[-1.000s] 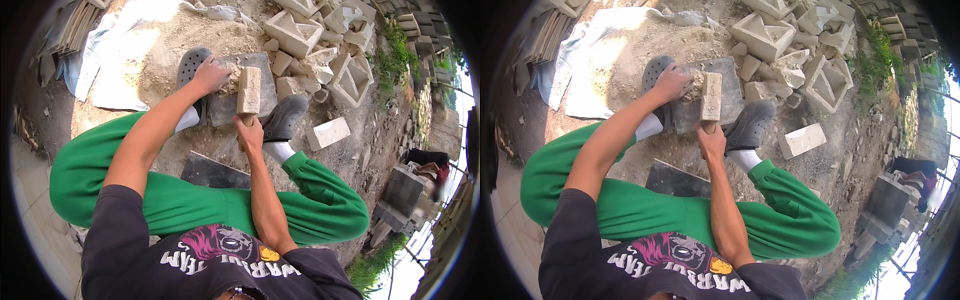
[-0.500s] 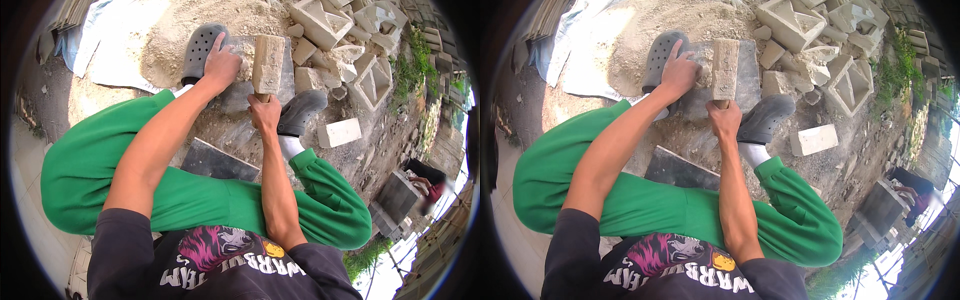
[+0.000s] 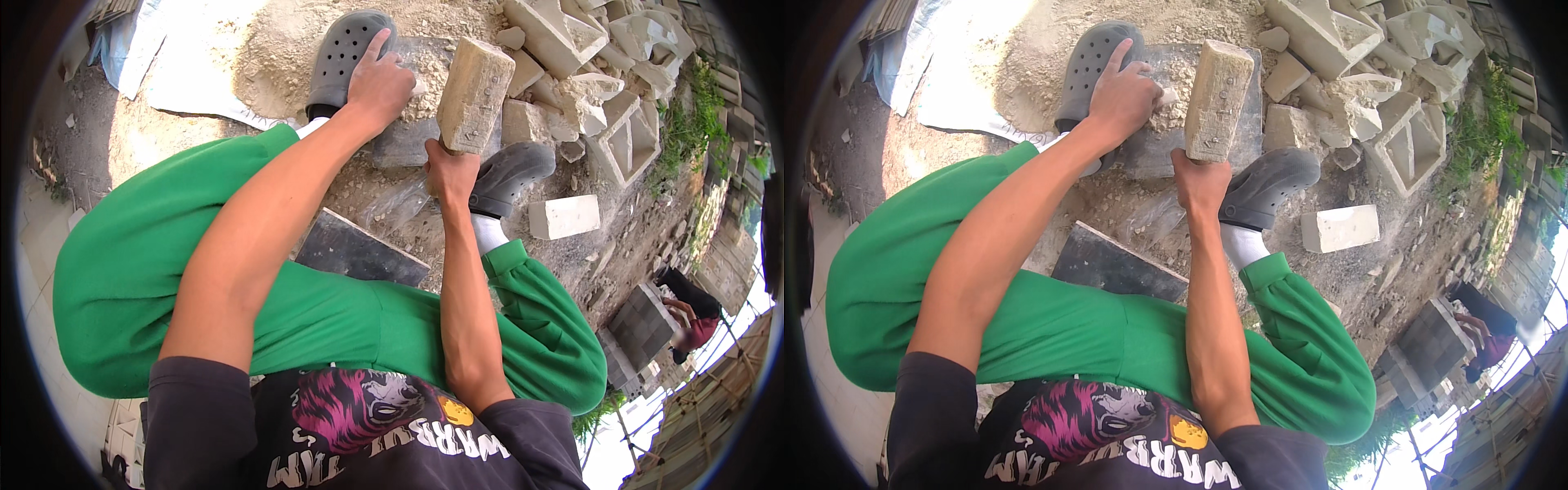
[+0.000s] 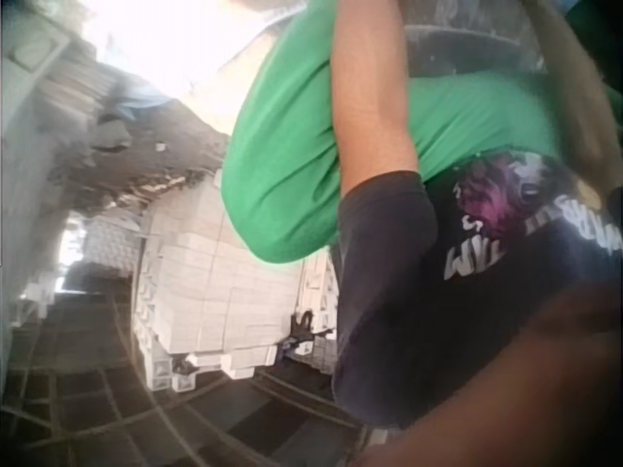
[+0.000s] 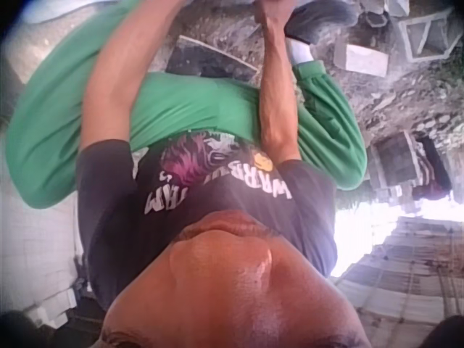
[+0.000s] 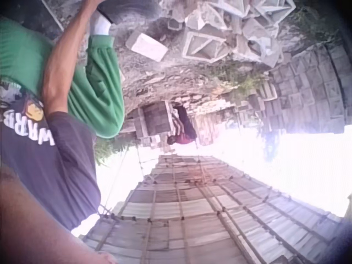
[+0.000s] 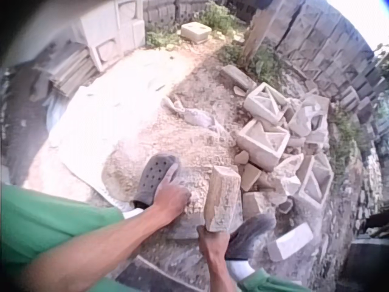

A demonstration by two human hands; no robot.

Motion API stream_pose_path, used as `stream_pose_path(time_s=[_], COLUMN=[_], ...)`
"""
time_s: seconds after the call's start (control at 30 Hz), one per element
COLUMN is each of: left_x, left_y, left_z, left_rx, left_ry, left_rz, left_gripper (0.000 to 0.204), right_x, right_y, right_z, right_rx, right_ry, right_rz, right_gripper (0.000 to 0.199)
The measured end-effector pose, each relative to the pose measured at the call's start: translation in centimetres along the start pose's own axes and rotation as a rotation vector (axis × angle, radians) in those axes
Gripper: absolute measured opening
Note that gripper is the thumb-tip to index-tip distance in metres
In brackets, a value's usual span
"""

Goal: The person sits cross-legged on the ground and uses a wooden mallet to repeatedly strike a small stone block placed on a flat surface. The person adjusts the stone block's position between strikes and continues the repetitive hammering action throughout the clip.

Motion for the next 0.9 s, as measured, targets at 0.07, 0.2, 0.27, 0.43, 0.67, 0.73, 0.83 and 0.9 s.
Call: stream_pose_path(time_s=[0.07,0.2,0.27,0.43,0.67,0.73,0.83,0.9], left_x=[0.1,-0.1,-0.3,0.1,-0.2,0.1,0.0,0.1], left_y=[0.0,0.1,-0.1,0.2,0.0,0.3,0.2,0.1], left_z=[-0.1,-0.3,-0.1,-0.4,-0.1,-0.2,-0.1,-0.7], left_rx=[0.005,-0.016,-0.017,-0.015,-0.012,0.001,-0.005,-0.017], left_ry=[-0.068,-0.006,0.050,-0.012,0.002,-0.016,0.042,0.070], left_rz=[0.039,-0.025,-0.058,0.006,-0.039,0.015,0.003,0.007], left_gripper=[0.019,0.021,0.022,0.016,0.015,0.014,0.015,0.016], right_x=[0.6,-1.0,0.1,-0.3,0.5,0.2,-1.5,-1.9], right_y=[-1.3,1.5,-0.4,0.6,0.4,0.9,2.4,2.3], right_z=[0.9,-0.5,-0.1,-0.1,0.5,0.8,0.5,0.0], right_rx=[0.078,0.038,-0.012,0.074,-0.098,0.143,-0.016,-0.056], right_ry=[0.044,0.010,-0.024,0.074,0.008,0.167,0.034,0.027], right_rz=[-0.136,-0.123,0.005,-0.156,-0.008,-0.076,-0.030,0.027], right_gripper=[0.033,0.034,0.034,0.036,0.030,0.029,0.026,0.028])
Point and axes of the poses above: each hand's wrist, its own z-axis towards the middle knuckle, its own x-axis out of the palm, y = z × x, the point moved 5 cm from there along z, towards the middle knuckle, and after that the axes turned 2 degrees about y, right-handed, at the moved point
